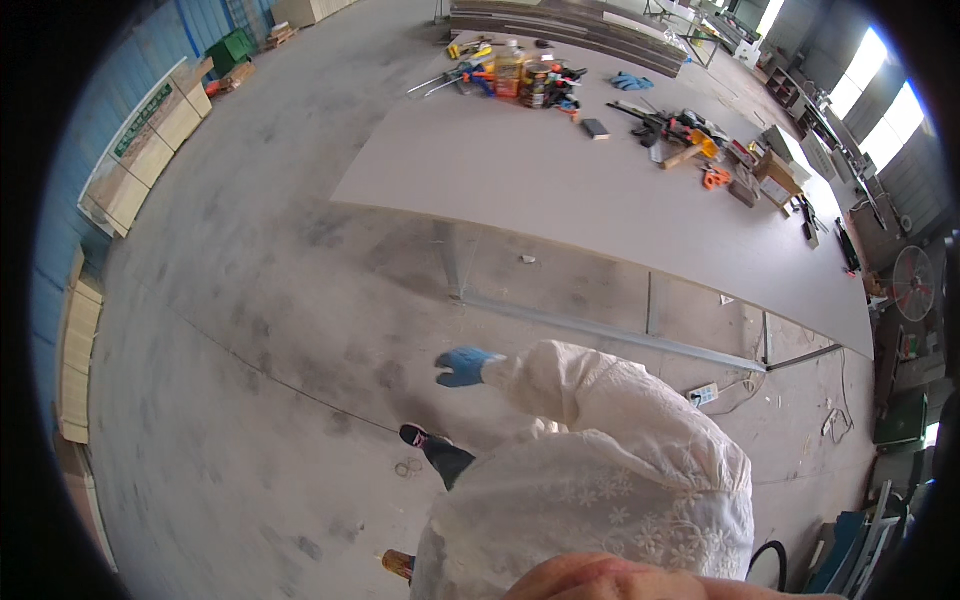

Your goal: The person picks up a small metal piece and places it on a stack of wrapped panels. They then walk to a table, pick up a bottle, and place it into a large bag. After walking across the workshop, they retrieve a broom and dustpan, sweep the floor, and finally lift and move a large white panel.

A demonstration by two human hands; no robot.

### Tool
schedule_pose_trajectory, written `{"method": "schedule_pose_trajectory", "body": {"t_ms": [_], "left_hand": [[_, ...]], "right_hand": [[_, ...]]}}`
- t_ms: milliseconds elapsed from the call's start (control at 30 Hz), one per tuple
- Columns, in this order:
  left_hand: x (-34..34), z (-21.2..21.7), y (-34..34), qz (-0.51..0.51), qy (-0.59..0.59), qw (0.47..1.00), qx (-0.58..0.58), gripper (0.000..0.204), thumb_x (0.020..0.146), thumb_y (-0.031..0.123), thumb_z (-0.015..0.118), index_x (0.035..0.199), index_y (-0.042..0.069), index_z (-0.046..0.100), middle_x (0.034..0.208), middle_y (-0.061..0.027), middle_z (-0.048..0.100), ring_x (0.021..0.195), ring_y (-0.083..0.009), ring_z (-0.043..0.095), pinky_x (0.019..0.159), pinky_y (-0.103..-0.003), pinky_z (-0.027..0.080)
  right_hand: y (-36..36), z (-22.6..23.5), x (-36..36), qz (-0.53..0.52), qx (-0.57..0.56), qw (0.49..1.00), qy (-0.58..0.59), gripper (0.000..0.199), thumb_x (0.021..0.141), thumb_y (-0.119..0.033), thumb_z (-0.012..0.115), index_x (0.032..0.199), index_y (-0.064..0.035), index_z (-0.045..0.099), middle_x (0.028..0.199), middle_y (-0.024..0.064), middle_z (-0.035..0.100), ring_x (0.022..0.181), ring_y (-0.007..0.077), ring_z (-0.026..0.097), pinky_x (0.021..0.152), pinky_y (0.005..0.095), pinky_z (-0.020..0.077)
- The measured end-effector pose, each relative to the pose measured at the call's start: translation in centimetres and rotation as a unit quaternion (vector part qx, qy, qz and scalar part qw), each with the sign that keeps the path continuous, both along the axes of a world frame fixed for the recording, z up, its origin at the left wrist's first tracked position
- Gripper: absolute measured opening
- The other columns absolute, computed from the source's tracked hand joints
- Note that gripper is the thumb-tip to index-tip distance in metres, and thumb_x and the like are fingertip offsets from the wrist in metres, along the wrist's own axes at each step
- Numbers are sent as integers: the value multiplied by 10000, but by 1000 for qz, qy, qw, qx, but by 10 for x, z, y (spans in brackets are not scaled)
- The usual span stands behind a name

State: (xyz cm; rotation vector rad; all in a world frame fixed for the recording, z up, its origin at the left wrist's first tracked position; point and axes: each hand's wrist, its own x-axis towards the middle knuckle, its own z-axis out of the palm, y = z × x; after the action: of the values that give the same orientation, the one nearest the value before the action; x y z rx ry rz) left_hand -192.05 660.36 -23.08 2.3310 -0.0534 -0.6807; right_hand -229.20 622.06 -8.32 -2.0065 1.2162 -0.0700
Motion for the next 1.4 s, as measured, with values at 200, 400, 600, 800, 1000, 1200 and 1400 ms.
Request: {"method": "schedule_pose_trajectory", "body": {"t_ms": [200,400,600,800,1000,1200,1400], "left_hand": [[190,-2,-163,-21,3,1000,5,383,780,278,801,847,-59,632,764,-101,653,701,-197,621,620,-350,510],[341,65,-398,-134,-73,983,-102,340,786,242,783,810,-58,625,746,-92,646,671,-184,609,606,-339,500],[435,94,-645,-195,-76,961,-180,453,751,242,815,1011,-58,596,920,-99,658,796,-186,623,661,-338,514],[520,76,-739,-108,-62,992,16,690,635,390,872,1068,-79,610,985,-157,679,845,-242,648,733,-372,529],[587,53,-806,69,-106,989,78,680,574,403,897,982,-83,652,912,-162,696,815,-275,665,727,-397,544],[713,29,-1031,55,-38,996,63,685,585,398,894,1007,-80,643,929,-157,691,829,-260,654,715,-396,538],[850,44,-1412,-92,-29,995,8,691,596,394,891,1032,-77,635,946,-153,685,843,-246,642,702,-394,533]], "right_hand": [[-114,58,188,-2,25,998,-51,527,864,-411,607,1245,-46,616,1234,185,632,1155,374,580,1002,429,451],[-219,78,298,-28,54,995,-78,513,860,-411,620,1252,-80,621,1211,180,643,1152,364,590,992,427,453],[-393,50,377,-82,131,987,-39,529,847,-430,619,1249,-86,627,1190,185,656,1141,367,596,981,429,461],[-610,39,494,-20,117,992,-50,583,852,-443,635,1266,-34,605,1250,165,640,1171,326,600,1007,402,453],[-828,-2,590,-7,110,991,-71,563,860,-442,623,1256,-40,612,1231,170,647,1156,329,606,988,394,466],[-992,-98,589,-144,72,978,137,506,795,-510,627,1098,-116,716,1096,163,698,1068,352,638,915,430,498],[-1089,-119,530,-315,228,903,182,573,807,-549,632,1131,-82,702,1154,156,687,1097,337,637,936,436,489]]}}
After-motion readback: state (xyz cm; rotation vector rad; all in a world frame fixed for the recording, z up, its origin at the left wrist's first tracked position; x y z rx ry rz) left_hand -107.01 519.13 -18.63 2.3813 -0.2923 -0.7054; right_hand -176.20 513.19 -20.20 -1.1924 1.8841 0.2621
